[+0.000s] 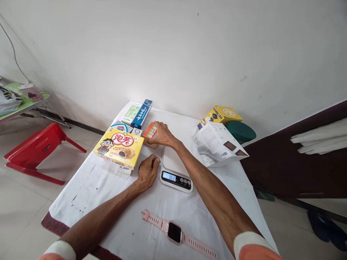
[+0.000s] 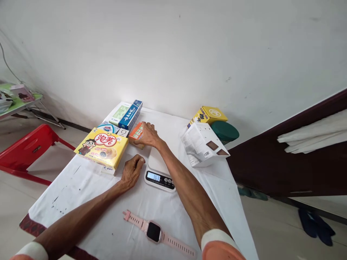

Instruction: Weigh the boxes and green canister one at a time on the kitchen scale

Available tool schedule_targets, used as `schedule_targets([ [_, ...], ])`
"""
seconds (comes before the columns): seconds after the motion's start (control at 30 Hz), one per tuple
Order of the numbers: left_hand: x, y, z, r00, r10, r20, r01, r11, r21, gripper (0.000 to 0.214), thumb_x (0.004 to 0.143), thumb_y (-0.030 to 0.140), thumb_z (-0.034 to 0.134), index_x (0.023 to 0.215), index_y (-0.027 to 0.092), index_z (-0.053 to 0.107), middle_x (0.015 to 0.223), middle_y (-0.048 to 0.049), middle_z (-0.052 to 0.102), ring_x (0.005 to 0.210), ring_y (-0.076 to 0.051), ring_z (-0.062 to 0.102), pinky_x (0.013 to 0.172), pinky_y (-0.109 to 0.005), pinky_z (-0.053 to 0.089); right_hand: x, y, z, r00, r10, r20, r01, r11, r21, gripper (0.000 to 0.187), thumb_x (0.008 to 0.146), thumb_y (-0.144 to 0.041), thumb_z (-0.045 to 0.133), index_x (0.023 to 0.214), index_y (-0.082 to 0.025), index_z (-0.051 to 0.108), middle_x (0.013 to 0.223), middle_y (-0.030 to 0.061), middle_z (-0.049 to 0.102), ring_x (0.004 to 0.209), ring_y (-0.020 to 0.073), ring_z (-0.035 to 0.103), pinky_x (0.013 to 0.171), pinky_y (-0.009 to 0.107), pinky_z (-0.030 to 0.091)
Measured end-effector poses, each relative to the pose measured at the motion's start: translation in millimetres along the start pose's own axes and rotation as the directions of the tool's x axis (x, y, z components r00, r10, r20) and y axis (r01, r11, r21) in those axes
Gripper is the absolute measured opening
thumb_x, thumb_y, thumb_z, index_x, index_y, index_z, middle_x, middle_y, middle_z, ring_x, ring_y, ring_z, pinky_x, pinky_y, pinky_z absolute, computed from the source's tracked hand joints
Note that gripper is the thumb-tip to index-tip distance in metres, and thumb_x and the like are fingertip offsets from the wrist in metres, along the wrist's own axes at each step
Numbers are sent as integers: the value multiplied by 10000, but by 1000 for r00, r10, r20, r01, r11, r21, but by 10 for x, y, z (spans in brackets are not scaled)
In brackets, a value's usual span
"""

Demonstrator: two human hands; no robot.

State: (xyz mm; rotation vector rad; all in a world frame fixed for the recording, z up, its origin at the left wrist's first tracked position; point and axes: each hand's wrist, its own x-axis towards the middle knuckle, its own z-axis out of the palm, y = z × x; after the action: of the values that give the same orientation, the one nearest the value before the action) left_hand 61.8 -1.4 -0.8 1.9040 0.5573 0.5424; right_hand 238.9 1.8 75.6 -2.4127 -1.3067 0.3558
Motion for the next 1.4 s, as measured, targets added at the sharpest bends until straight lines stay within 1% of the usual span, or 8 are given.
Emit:
schedule_targets([
  [0.2, 8, 19, 8, 999, -43, 18, 42, 999, 15, 311, 1010, 411, 403, 824, 228, 573, 698, 27, 560, 650, -141, 498, 660, -279, 376, 2, 152, -349, 971, 67, -229, -64, 998, 22, 900, 594, -507, 872, 1337, -195, 472, 1300, 171, 573, 1277, 421, 497, 1020, 561, 477],
  [0.4, 25, 44, -50, 999, -27, 37, 26, 1000, 11, 303, 1005, 418, 405, 836, 228, 569, 698, 28, 533, 663, -142, 495, 676, -274, 379, -492, 258, -551, 912, 228, -341, -225, 973, 48, 989, 566, -569, 903, 1358, -167, 469, 1232, 167, 590, 1233, 442, 532, 1050, 608, 448],
  [0.6, 19, -7, -82, 999, -13, 31, 13, 1000, -14, 276, 1008, 403, 429, 854, 227, 576, 698, 28, 539, 656, -140, 513, 664, -261, 411, -871, 268, -334, 818, 435, -376, -416, 899, 136, 977, 576, -571, 874, 1359, -153, 464, 1258, 204, 561, 1259, 489, 501, 1014, 688, 451],
  [0.8, 13, -65, -95, 1000, 17, 18, -16, 999, -44, 221, 997, 361, 456, 868, 225, 573, 707, 27, 555, 650, -133, 528, 670, -252, 430, -949, 113, -79, 684, 577, -447, -546, 811, 212, 1017, 605, -525, 809, 1446, -100, 427, 1272, 256, 537, 1304, 541, 442, 967, 776, 425],
  [1.0, 2, -81, -120, 999, 37, 10, -36, 996, -82, 209, 986, 329, 464, 839, 226, 572, 699, 28, 566, 643, -135, 540, 693, -262, 432, -982, -72, 26, 580, 676, -455, -656, 718, 233, 1071, 616, -524, 820, 1491, -42, 433, 1273, 321, 556, 1237, 540, 530, 960, 732, 455],
  [1.13, -4, -71, -121, 1000, 26, 12, -25, 996, -87, 211, 988, 342, 471, 844, 227, 574, 714, 25, 583, 650, -136, 557, 701, -265, 439, -1038, -24, -39, 594, 660, -460, -598, 745, 296, 1099, 578, -743, 832, 1420, -106, 526, 1229, 303, 616, 1200, 533, 576, 979, 710, 457],
  [1.23, -4, -58, -117, 1000, 11, 25, -9, 996, -91, 204, 986, 337, 479, 844, 225, 574, 723, 23, 598, 655, -134, 573, 703, -262, 446, -1190, 74, -184, 616, 637, -463, -608, 759, 235, 1015, 689, -860, 713, 1346, -98, 576, 1189, 313, 640, 1178, 521, 603, 997, 691, 446],
  [1.4, -6, -28, -113, 1000, 8, 20, -7, 998, -66, 206, 989, 328, 459, 870, 223, 590, 730, 17, 608, 660, -133, 579, 701, -257, 448, -1668, 392, -261, 708, 367, -604, -360, 923, 139, 759, 913, -816, 472, 1240, -142, 600, 1038, 194, 691, 1033, 392, 669, 953, 582, 510],
])
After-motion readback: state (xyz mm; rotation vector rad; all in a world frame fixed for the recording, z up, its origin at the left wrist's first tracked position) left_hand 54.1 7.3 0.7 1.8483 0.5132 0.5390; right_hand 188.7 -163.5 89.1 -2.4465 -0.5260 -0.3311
